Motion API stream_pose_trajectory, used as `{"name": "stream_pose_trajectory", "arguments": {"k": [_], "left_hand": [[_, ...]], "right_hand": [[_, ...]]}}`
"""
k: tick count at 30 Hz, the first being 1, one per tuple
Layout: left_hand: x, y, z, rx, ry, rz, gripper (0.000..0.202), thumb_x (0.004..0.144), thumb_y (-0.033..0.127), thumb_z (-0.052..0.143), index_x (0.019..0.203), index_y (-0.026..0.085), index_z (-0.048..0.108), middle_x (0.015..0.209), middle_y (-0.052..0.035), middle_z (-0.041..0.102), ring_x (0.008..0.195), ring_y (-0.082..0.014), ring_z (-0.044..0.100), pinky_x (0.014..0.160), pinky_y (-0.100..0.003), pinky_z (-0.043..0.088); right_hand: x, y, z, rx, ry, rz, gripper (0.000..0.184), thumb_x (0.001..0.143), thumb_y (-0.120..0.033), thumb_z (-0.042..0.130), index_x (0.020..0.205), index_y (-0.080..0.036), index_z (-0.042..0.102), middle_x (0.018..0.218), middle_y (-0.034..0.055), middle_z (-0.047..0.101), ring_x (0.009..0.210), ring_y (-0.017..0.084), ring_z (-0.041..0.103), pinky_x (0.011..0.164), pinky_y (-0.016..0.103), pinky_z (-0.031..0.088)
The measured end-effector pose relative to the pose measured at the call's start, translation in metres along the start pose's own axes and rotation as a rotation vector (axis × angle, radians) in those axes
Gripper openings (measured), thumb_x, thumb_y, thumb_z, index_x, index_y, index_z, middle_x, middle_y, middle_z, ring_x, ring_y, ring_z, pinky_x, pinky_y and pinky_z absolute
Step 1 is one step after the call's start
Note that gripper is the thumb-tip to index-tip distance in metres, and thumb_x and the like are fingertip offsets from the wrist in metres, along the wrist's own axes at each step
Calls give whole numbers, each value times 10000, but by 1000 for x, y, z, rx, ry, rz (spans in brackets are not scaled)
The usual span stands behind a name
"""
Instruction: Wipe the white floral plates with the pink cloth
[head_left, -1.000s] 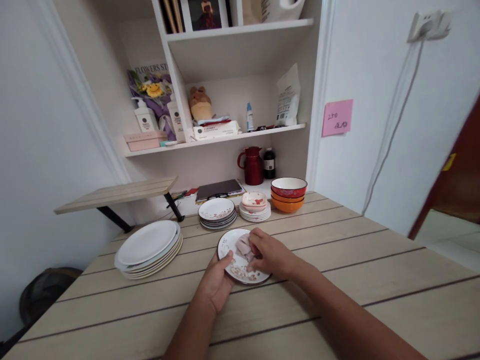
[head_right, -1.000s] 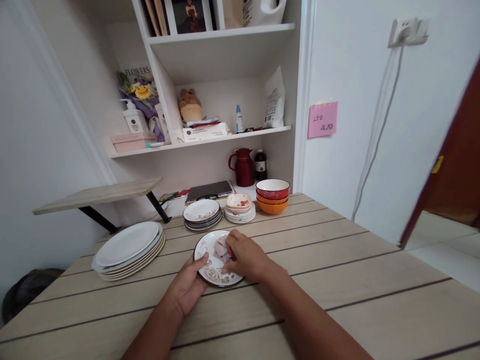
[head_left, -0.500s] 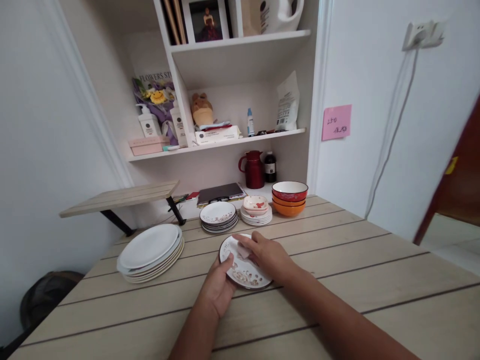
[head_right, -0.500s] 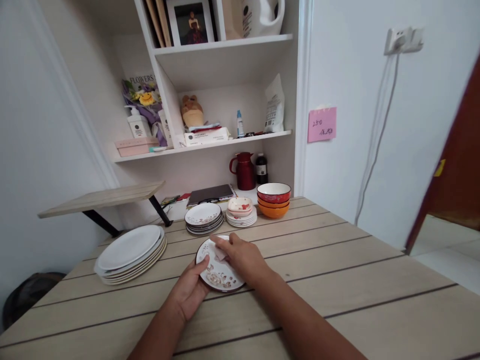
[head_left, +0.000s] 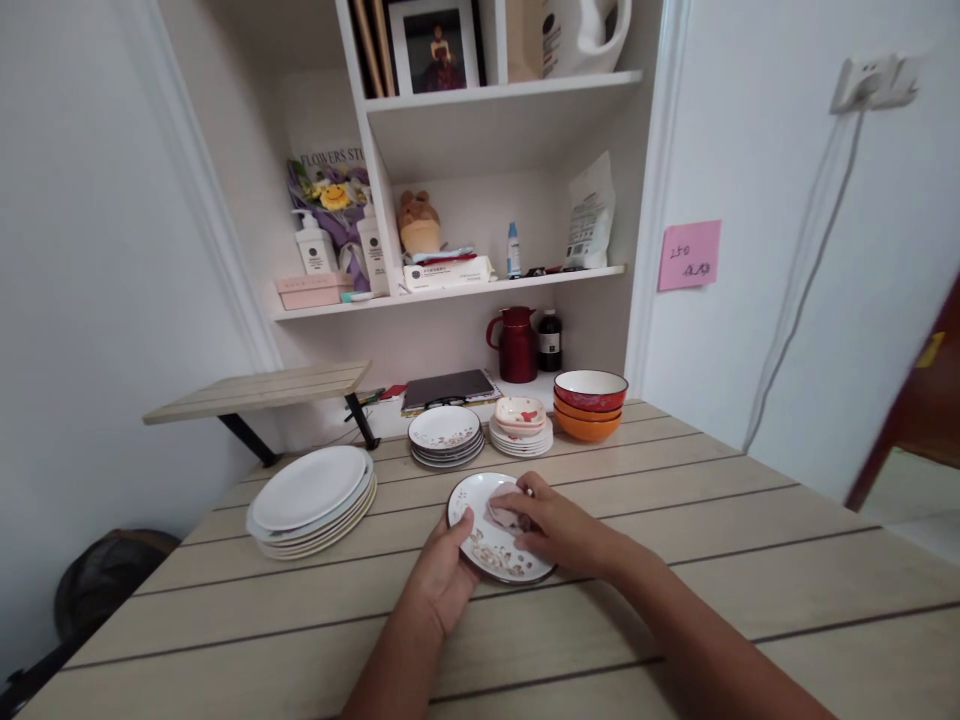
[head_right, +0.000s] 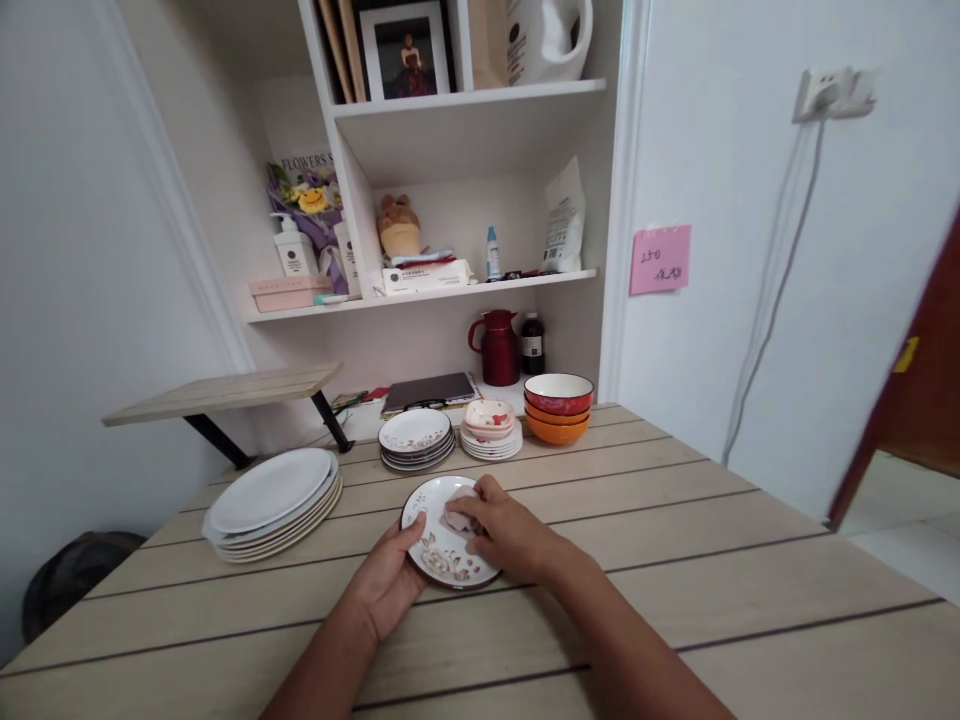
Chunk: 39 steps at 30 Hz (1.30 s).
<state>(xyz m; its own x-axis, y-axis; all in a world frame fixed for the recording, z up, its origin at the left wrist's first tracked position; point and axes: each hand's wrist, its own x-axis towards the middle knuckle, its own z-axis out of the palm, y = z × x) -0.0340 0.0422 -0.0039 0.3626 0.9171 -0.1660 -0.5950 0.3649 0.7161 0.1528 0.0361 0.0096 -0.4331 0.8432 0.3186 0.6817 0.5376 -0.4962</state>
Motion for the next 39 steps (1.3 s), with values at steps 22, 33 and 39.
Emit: {"name": "stream_pose_trajectory", "arguments": {"k": [22,33,39], "left_hand": [[-6,-6,5,-83,-1,27,601,796,303,663,1355,239,450,1205,-134,648,1107,-274,607,960,-426,441],[-3,-4,0,-88,-1,35,588,819,371,627,1356,206,456,1204,-143,647,1107,-280,604,960,-419,444],[-8,-1,7,-49,-36,-31,576,836,459,574,1332,178,489,1220,-145,638,1134,-283,588,992,-417,421]], "right_hand": [[30,-11,0,-207,279,169,336,805,-113,462,1056,-243,643,1037,70,535,844,190,521,744,282,415],[-10,-42,1,-188,-59,37,322,712,-113,570,951,-304,671,929,19,541,724,147,537,619,235,328],[11,-46,2,-104,116,115,363,817,-195,532,1130,-359,619,1045,33,515,864,171,561,718,254,392]]}}
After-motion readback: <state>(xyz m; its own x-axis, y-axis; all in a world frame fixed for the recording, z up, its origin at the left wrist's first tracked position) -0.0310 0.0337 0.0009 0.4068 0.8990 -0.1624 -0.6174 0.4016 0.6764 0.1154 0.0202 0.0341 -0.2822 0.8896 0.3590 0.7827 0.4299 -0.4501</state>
